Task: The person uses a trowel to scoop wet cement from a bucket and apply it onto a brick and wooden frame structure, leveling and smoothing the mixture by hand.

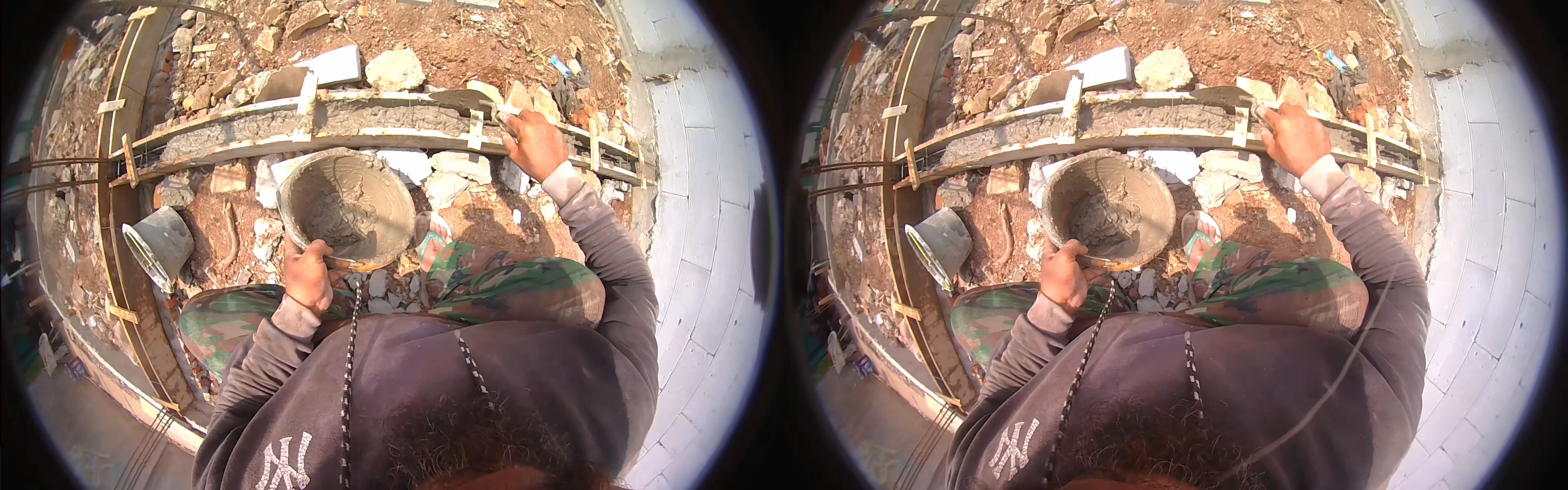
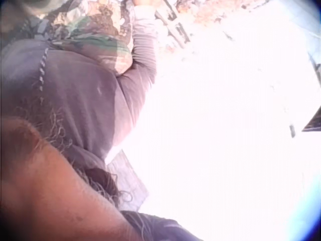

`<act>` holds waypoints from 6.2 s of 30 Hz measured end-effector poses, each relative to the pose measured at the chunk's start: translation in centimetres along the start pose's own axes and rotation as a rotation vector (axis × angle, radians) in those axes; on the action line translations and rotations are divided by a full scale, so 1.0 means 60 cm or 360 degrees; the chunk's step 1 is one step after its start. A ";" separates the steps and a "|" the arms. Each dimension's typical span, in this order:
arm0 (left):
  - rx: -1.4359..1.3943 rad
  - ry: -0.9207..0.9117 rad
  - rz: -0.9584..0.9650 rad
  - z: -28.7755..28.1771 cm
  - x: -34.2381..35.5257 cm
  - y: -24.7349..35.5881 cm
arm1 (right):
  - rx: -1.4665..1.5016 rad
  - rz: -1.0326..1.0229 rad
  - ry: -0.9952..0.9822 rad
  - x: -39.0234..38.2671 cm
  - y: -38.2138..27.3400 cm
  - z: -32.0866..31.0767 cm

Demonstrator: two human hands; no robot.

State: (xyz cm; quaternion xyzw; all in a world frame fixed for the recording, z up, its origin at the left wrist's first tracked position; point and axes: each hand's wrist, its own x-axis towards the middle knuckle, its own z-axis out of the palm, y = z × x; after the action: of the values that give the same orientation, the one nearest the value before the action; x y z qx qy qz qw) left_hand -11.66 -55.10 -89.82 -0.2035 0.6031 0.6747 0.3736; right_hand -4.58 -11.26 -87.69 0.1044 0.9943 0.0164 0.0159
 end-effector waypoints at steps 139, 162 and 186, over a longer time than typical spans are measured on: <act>0.0185 -0.0122 0.0607 0.166 0.020 0.107 | 0.0126 0.0537 0.0212 -0.172 0.269 0.172; 0.0114 0.0098 0.0542 0.130 -0.013 0.113 | 0.0055 0.0693 -0.0214 -0.114 0.191 0.031; 0.0049 0.0071 0.0589 0.095 -0.013 0.088 | 0.0242 0.0660 0.0125 -0.180 0.001 0.135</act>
State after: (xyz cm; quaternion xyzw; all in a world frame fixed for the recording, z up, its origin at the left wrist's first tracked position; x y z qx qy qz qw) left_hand -14.12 -49.75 -84.71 -0.0982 0.6486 0.7179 0.2329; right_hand 6.28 -13.23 -95.45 0.3067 0.9498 -0.0516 -0.0344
